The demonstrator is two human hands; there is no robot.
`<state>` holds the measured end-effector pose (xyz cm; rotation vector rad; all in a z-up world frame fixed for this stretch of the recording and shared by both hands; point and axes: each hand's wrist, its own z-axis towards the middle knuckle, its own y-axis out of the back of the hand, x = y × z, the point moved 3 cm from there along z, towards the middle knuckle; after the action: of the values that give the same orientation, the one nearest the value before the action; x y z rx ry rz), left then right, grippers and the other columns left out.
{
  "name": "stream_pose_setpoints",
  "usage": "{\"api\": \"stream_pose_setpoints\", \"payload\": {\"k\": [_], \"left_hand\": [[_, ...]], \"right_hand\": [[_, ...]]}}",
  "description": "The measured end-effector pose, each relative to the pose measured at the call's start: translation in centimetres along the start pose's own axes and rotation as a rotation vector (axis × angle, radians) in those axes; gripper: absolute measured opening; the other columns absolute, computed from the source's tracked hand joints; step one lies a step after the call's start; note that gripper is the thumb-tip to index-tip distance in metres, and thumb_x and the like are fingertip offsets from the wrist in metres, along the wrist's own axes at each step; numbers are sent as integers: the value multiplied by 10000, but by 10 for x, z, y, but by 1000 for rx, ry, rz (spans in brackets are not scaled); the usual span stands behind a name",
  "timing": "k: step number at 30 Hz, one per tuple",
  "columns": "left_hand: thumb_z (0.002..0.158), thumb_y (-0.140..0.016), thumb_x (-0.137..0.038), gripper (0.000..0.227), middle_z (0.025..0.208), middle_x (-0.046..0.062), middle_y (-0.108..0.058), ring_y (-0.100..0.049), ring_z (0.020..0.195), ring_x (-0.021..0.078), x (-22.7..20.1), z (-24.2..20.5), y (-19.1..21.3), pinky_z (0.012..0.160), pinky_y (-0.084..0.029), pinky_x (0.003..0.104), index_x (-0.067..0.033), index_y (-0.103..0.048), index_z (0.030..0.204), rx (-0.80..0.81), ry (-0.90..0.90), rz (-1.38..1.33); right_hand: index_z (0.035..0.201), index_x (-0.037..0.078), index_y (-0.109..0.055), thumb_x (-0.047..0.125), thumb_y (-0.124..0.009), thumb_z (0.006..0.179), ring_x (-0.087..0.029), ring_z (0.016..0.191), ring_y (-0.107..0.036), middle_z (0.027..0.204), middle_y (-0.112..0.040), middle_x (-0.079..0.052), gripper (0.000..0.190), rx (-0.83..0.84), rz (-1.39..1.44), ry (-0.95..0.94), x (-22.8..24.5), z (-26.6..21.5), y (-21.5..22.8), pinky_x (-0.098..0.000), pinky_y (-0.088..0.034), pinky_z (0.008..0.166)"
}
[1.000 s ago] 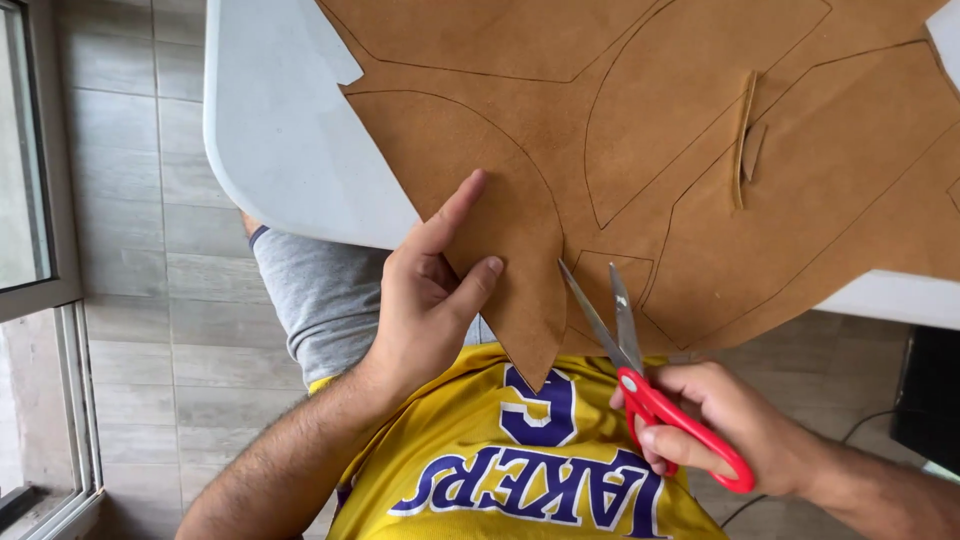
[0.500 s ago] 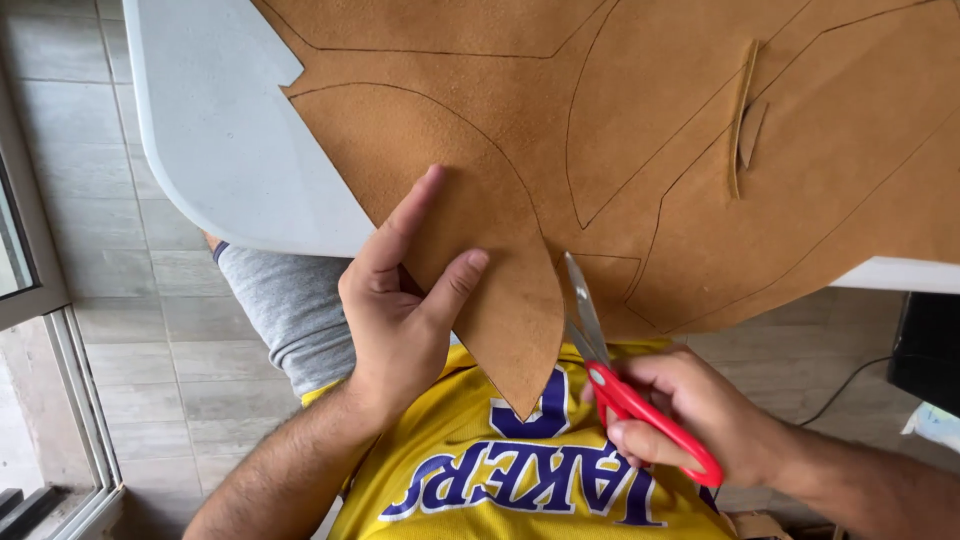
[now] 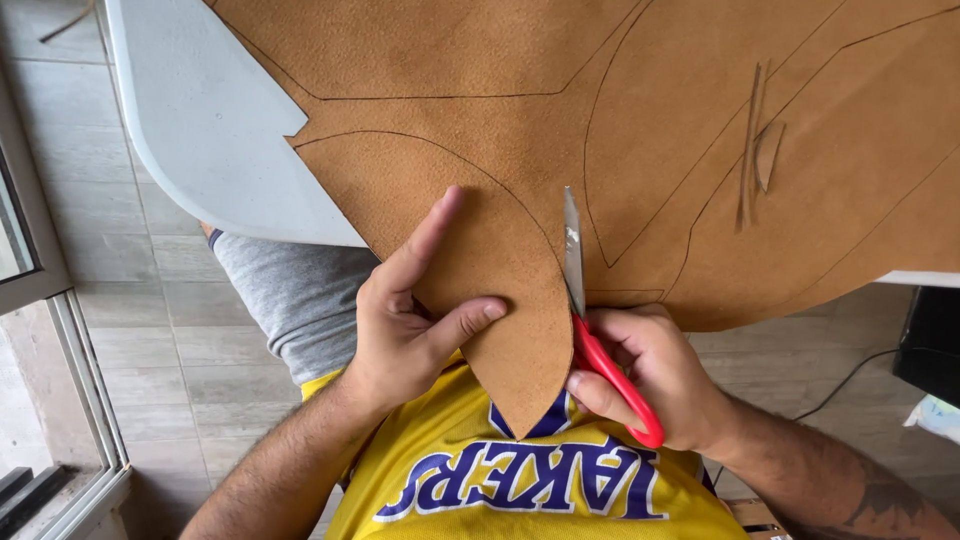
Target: Cutting out leather patterns from a large hide using scissors on a workshop table.
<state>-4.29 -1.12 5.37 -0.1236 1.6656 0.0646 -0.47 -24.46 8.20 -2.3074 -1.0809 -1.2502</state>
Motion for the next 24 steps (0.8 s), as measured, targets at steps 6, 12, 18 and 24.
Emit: {"api": "stream_pose_setpoints", "payload": {"k": [6, 12, 18, 24], "left_hand": [[872, -834, -195, 828, 1602, 135, -471, -444, 1506, 194, -2, 1, 2, 1309, -319, 328, -20, -392, 1551, 27, -5, 53], [877, -821, -223, 840, 1613, 129, -461, -434, 1508, 178, -5, 2, 4, 1298, -304, 304, -19, -378, 1561, 48, 13, 22], [879, -821, -222, 831, 1621, 120, -448, -416, 1524, 181, -6, 3, 5, 1315, -292, 311, -23, -385, 1558, 65, 11, -1], [875, -827, -234, 844, 1626, 106, -443, -425, 1512, 159, -5, 4, 7, 1302, -301, 295, -31, -382, 1564, 67, 14, 10]], "right_hand": [[752, 74, -608, 298, -748, 808, -66, 467, -504, 600, -586, 35, 270, -30, -26, 102, 6, 2, -3, -228, -401, 383], [632, 92, -506, 181, -685, 817, -85, 438, -394, 530, -468, 38, 272, -89, -161, 178, 16, 3, -3, -272, -314, 378], [605, 86, -491, 156, -702, 785, -114, 429, -373, 503, -447, 21, 287, -102, -259, 200, 21, 3, 0, -292, -300, 399], [613, 98, -509, 219, -700, 814, -145, 436, -415, 506, -482, 7, 303, -104, -343, 235, 23, 1, 0, -307, -339, 435]]}}
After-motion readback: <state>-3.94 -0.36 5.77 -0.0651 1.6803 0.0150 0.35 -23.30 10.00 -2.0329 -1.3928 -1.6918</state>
